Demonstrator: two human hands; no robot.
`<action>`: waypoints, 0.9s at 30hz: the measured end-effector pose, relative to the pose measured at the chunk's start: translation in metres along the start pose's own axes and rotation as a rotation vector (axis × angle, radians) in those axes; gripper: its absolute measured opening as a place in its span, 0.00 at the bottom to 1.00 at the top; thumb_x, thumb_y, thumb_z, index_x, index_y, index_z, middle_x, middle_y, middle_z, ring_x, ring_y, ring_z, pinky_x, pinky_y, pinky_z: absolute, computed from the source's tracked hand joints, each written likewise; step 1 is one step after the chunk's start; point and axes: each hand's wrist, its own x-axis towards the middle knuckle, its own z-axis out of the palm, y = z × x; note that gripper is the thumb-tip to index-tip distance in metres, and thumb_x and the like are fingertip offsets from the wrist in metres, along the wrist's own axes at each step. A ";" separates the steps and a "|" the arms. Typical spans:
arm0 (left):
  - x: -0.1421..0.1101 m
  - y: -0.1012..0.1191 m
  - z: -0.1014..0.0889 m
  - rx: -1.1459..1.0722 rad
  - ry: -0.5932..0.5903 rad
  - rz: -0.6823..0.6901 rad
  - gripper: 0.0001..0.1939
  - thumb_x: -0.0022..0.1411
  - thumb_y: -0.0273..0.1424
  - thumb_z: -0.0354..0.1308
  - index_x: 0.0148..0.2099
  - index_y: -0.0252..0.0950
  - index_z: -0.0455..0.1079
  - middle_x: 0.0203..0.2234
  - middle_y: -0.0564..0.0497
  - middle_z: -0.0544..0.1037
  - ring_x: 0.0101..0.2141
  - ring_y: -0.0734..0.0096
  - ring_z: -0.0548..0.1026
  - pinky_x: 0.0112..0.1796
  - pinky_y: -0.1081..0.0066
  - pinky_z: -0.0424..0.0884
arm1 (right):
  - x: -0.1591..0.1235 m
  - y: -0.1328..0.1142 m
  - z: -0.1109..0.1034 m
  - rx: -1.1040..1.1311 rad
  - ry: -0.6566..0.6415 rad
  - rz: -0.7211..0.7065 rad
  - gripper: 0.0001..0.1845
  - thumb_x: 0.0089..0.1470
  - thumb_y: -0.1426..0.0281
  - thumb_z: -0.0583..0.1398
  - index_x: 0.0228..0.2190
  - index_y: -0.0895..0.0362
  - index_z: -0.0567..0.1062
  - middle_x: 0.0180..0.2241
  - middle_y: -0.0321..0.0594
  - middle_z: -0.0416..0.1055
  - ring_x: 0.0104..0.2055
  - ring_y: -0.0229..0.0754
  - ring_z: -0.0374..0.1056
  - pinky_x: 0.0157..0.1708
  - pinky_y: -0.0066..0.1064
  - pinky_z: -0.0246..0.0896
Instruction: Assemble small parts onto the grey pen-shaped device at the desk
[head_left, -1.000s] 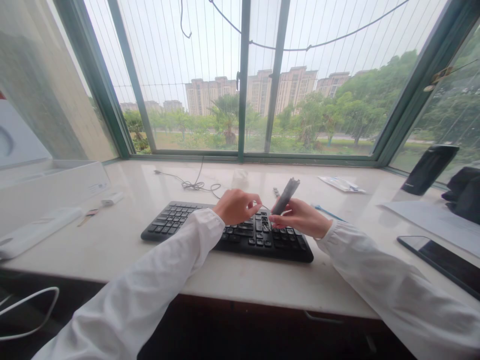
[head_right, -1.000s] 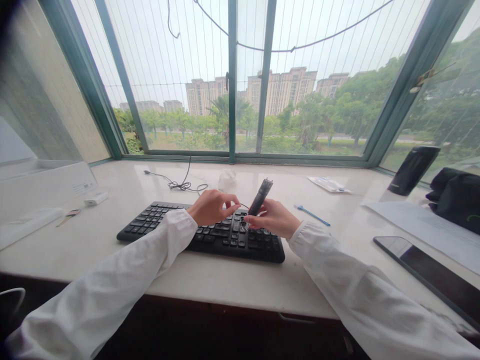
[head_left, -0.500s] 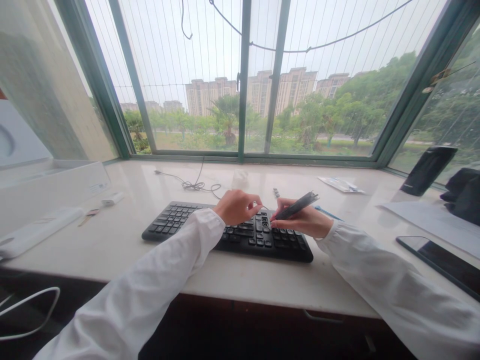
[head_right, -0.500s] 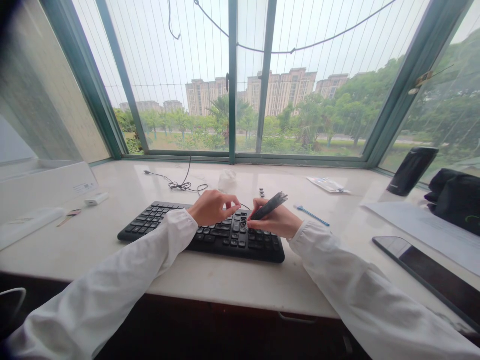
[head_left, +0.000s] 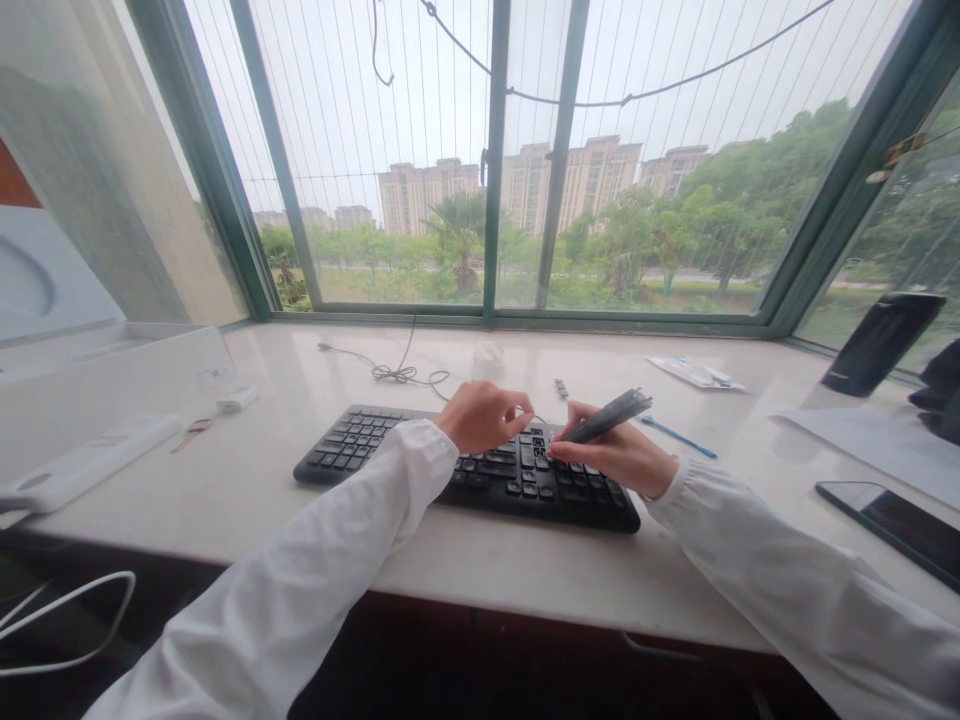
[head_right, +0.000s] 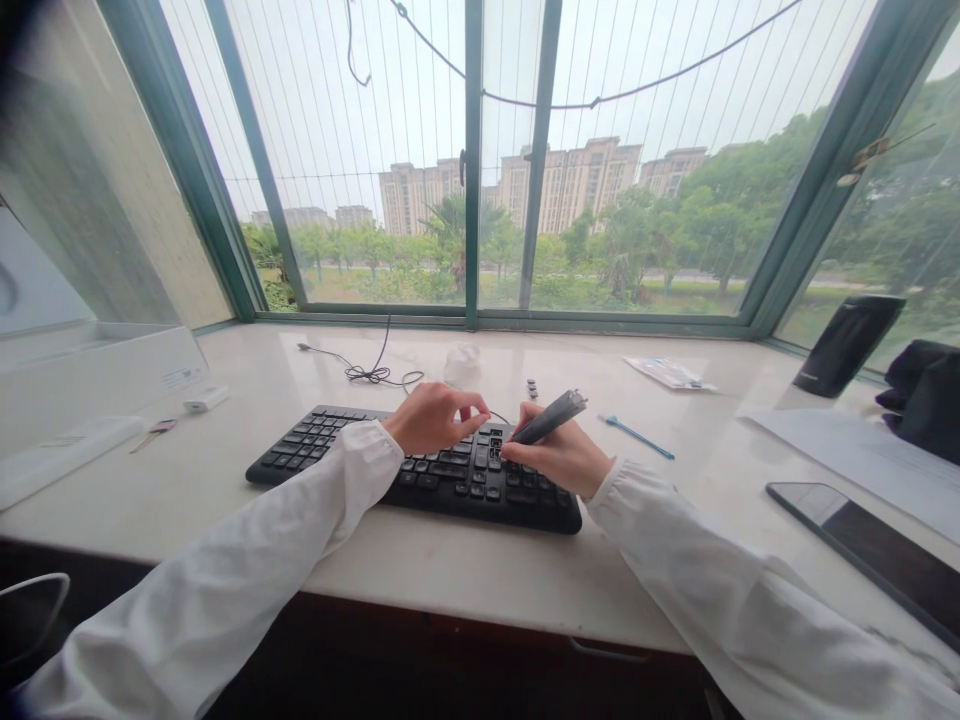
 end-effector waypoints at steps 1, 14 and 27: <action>0.000 0.000 0.000 -0.002 -0.001 0.001 0.10 0.62 0.38 0.54 0.40 0.44 0.76 0.26 0.56 0.79 0.27 0.70 0.75 0.31 0.71 0.63 | 0.000 0.000 0.000 0.000 0.002 0.000 0.15 0.41 0.61 0.65 0.23 0.56 0.65 0.23 0.35 0.70 0.26 0.38 0.61 0.25 0.29 0.54; 0.000 -0.001 0.000 -0.013 0.011 0.006 0.10 0.62 0.38 0.54 0.40 0.44 0.76 0.25 0.56 0.79 0.27 0.69 0.75 0.31 0.70 0.63 | 0.002 0.011 0.003 -0.043 0.021 -0.094 0.17 0.46 0.56 0.65 0.25 0.56 0.68 0.24 0.35 0.70 0.28 0.39 0.63 0.27 0.31 0.57; 0.000 0.002 -0.003 -0.026 0.009 0.003 0.11 0.62 0.37 0.54 0.40 0.43 0.77 0.25 0.54 0.79 0.26 0.70 0.74 0.32 0.70 0.65 | 0.008 0.015 -0.009 0.194 -0.175 -0.050 0.25 0.39 0.54 0.69 0.34 0.59 0.74 0.31 0.41 0.75 0.37 0.45 0.72 0.40 0.38 0.68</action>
